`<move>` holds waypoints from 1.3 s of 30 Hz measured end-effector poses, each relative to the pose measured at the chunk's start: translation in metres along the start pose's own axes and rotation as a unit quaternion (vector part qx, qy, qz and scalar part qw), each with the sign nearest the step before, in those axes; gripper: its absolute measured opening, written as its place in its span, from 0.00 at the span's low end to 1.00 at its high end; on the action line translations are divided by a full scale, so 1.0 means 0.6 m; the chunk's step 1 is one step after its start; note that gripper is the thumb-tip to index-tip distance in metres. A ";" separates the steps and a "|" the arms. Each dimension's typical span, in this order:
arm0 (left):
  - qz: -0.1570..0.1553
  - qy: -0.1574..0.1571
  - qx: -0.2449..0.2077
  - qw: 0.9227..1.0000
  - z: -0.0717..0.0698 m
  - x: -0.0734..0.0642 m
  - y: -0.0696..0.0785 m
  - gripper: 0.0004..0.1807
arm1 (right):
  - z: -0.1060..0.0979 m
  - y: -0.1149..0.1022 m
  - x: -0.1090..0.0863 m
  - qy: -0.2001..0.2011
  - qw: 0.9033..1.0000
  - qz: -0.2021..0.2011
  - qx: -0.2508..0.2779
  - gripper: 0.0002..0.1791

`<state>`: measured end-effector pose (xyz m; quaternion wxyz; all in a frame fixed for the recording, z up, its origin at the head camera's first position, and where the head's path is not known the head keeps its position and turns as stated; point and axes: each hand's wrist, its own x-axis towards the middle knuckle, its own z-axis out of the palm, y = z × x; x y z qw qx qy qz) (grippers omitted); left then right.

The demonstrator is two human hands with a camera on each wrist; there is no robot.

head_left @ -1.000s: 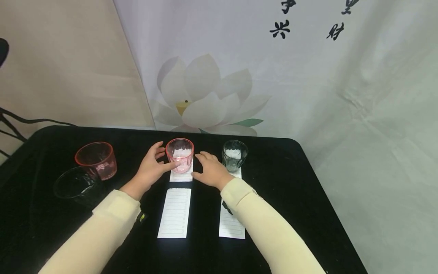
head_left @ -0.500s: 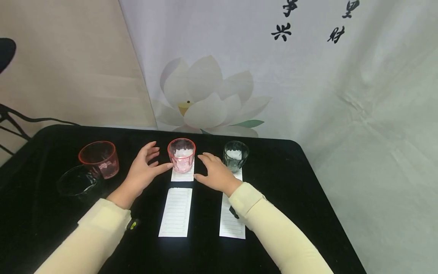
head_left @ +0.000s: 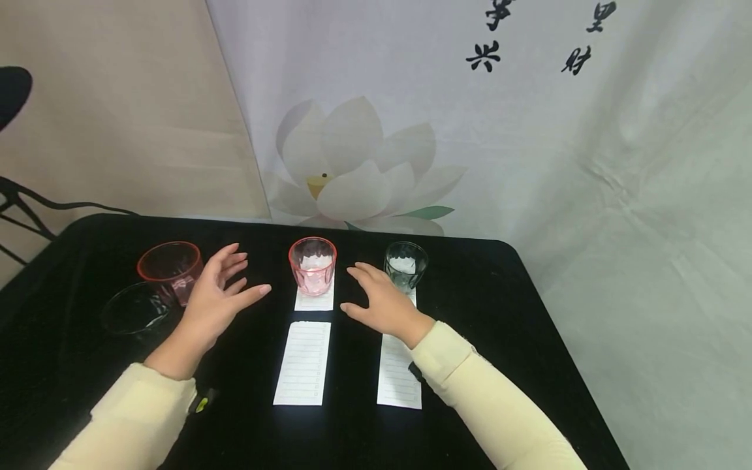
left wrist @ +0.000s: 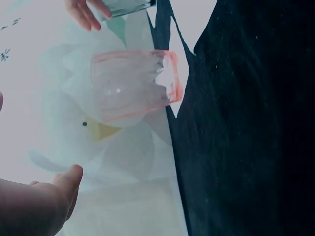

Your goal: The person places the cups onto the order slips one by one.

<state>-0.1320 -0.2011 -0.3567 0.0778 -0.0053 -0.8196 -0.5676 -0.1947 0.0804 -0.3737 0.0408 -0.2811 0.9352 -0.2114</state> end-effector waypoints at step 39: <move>-0.029 0.165 0.047 0.985 -0.120 -0.076 -0.017 0.47 | -0.011 0.036 -0.129 0.034 0.999 -0.018 -0.005 0.38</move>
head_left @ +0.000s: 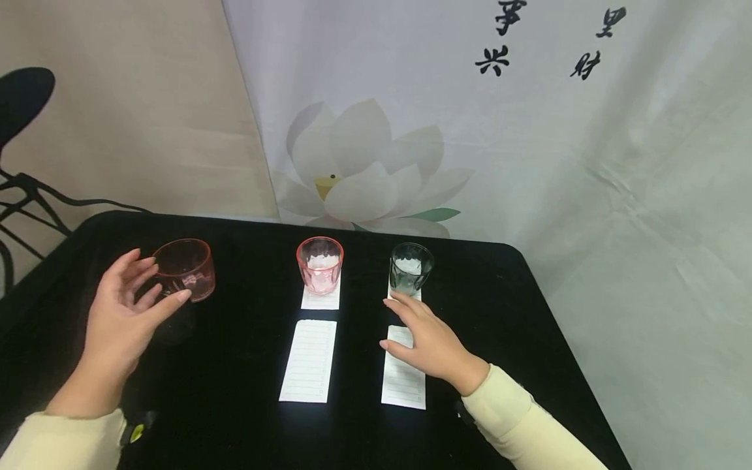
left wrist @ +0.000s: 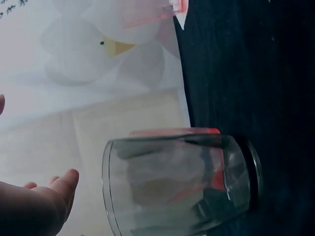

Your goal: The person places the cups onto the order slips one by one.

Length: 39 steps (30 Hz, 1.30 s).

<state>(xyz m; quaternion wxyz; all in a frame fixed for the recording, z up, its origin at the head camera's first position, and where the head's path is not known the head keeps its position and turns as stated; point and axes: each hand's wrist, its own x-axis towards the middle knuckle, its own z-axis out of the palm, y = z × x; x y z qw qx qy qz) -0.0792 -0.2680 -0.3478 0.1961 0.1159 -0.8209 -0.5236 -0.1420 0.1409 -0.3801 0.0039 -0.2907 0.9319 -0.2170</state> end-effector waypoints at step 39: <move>-0.057 0.058 0.101 0.992 -0.064 0.046 -0.229 0.55 | -0.002 0.061 -0.084 -0.038 0.999 0.034 -0.011 0.40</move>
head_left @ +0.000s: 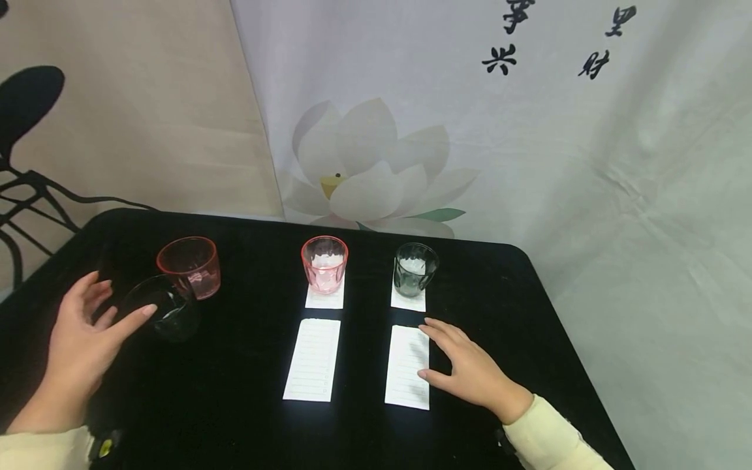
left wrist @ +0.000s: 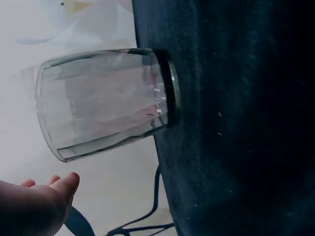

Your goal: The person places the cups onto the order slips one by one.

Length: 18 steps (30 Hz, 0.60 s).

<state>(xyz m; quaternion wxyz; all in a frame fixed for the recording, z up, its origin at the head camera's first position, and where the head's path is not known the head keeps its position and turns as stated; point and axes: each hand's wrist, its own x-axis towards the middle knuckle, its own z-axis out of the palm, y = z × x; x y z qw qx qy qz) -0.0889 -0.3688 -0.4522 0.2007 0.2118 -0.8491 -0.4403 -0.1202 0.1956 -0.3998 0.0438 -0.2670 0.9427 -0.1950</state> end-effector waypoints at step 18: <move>-0.014 -0.071 0.018 0.997 0.009 0.013 -0.040 0.62 | 0.003 0.018 -0.015 -0.030 0.999 0.010 -0.034 0.40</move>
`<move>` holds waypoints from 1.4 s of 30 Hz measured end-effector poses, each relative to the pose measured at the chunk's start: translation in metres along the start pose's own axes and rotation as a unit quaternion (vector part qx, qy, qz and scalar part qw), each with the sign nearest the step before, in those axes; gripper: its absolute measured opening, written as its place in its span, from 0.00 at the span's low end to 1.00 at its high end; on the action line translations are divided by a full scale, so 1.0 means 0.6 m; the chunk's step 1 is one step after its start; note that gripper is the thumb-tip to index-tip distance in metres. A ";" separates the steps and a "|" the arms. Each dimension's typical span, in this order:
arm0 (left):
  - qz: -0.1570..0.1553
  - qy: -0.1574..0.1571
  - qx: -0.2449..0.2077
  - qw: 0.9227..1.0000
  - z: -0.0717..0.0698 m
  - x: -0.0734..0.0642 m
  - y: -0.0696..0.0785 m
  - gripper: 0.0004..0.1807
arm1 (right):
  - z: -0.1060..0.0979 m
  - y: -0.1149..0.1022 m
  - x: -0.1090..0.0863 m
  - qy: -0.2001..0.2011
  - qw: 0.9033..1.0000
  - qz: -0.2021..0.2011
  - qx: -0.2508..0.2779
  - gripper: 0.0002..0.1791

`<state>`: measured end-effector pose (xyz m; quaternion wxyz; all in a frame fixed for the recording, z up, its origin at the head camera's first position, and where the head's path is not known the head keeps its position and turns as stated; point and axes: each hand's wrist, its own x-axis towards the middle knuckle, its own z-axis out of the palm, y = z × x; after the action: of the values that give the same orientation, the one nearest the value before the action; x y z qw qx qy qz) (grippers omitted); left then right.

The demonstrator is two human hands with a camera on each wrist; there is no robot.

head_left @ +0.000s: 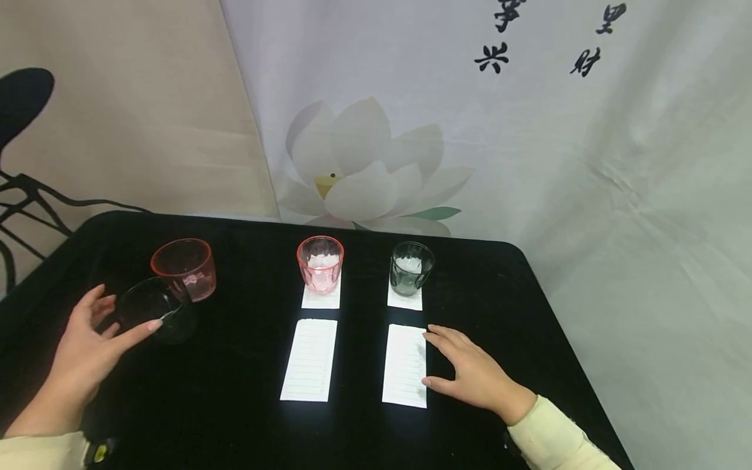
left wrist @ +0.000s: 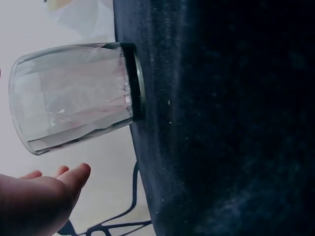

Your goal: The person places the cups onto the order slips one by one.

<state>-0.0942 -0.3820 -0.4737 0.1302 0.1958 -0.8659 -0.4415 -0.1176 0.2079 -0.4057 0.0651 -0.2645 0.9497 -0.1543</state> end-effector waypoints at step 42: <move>0.008 -0.110 -0.005 0.994 -0.014 -0.057 0.124 0.54 | 0.019 0.015 0.001 -0.100 0.993 -0.014 -0.061 0.42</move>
<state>-0.0767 -0.3330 -0.4101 0.0384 0.1381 -0.8744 -0.4636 -0.1201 0.2122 -0.4194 0.1413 -0.2951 0.9424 -0.0697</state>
